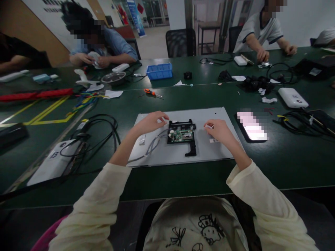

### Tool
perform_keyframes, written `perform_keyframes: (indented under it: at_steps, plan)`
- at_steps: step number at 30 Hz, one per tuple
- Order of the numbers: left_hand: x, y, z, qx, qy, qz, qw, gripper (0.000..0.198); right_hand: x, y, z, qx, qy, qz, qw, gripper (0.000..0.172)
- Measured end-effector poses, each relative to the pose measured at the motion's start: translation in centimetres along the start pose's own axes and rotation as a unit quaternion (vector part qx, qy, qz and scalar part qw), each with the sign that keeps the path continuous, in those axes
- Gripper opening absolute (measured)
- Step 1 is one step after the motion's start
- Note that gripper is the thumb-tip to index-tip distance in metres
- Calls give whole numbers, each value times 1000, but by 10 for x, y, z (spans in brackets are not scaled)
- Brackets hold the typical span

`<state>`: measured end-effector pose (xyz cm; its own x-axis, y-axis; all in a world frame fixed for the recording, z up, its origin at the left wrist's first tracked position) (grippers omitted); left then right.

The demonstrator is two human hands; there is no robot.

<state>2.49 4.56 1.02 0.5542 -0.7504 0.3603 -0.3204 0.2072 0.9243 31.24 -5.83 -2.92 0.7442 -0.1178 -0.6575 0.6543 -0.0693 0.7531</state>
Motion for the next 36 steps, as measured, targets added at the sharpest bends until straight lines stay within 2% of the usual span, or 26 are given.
perform_keyframes:
  at_steps: [4,8,12,15,17,19,23,28,32,36]
  plan:
    - [6,7,17,51,5,1,999,28,2,-10,-1,-73,-29,-135,988,23]
    - [41,14,25,72,-16,-28,997,26,6,-19,-3,-125,-21,-191,973,22]
    - [87,10,15,58,-78,-35,995,24,10,-23,-6,-106,-20,-211,972,17]
    - [104,-4,1,59,-112,-32,991,25,11,-23,-6,-80,-38,-189,978,17]
    - [107,-19,-6,64,-124,-36,990,25,9,-19,-4,-55,-39,-140,988,18]
    - [107,-34,-9,67,-128,-52,988,25,5,-14,-2,-22,-8,-79,997,16]
    - [108,-59,-1,60,-126,-89,986,25,-4,-5,1,22,53,-12,998,14]
    - [107,-69,8,71,-103,-95,988,28,-5,-4,1,3,7,-84,996,19]
    - [103,-71,8,85,-74,-81,990,30,-5,-5,1,-34,-26,-173,984,24]
    - [100,-74,8,93,-56,-77,991,34,-6,-10,1,-65,-50,-216,973,24]
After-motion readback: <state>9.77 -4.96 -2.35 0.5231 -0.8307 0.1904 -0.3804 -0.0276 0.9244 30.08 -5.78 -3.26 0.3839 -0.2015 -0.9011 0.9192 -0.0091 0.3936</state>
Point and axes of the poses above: each hand's wrist, its own z-axis away from the middle knuckle, its own y-axis out of the back of the hand, x = y × z, the point moved 2 cm from there along -z, towards the middle knuckle, and after that the axes turned 8 degrees about -y, right-handed, at the moved point
